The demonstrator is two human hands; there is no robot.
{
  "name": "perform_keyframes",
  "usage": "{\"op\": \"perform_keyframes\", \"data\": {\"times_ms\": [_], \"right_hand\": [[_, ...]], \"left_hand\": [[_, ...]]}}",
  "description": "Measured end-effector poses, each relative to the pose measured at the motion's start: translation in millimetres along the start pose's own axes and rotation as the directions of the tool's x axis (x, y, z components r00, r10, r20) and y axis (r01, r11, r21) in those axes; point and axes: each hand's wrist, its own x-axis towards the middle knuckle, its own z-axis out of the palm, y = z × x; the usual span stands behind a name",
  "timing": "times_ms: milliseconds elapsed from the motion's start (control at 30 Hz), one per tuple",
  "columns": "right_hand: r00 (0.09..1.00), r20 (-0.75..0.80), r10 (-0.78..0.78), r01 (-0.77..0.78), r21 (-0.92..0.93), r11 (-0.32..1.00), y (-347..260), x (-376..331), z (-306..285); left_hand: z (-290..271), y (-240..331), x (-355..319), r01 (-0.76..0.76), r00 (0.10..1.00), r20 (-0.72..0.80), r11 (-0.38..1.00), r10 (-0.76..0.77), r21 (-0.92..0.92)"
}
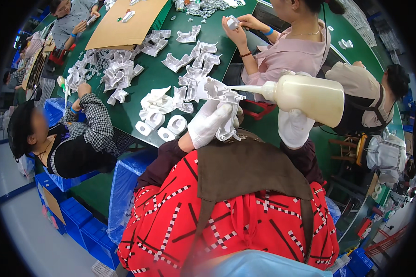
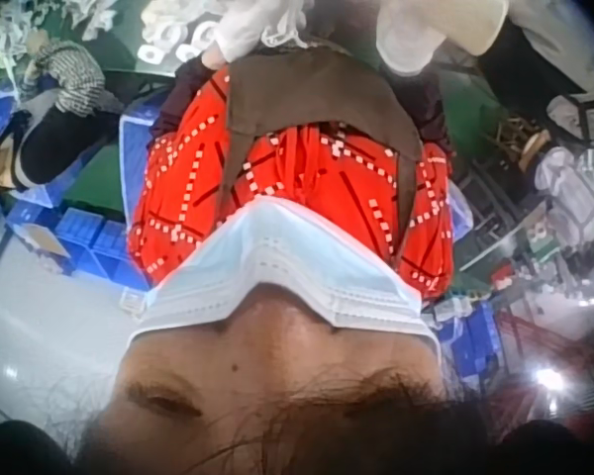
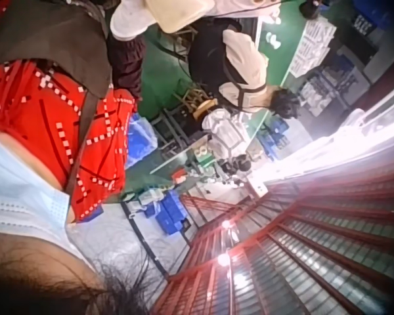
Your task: Applying glue to small white plastic components and assembling them at a factory workbench.
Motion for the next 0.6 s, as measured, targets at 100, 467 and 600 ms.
{"op": "perform_keyframes", "data": {"times_ms": [100, 467, 600], "right_hand": [[0.999, 0.042, 0.014, -0.011, -0.058, 0.998, 3, -3, -3], [0.997, 0.044, -0.064, 0.064, 0.003, 0.998, 3, 2, -4], [0.996, 0.074, -0.046, 0.046, -0.001, 0.999, 3, 4, -2]], "left_hand": [[-1, -4, 0, -0.014, 1.0, -0.022, 1.0, 0.014, 0.002], [-6, -6, 5, 0.006, 0.997, -0.076, 1.0, -0.007, -0.008], [-2, -5, 4, -0.01, 0.998, -0.057, 1.0, 0.009, -0.012]]}}
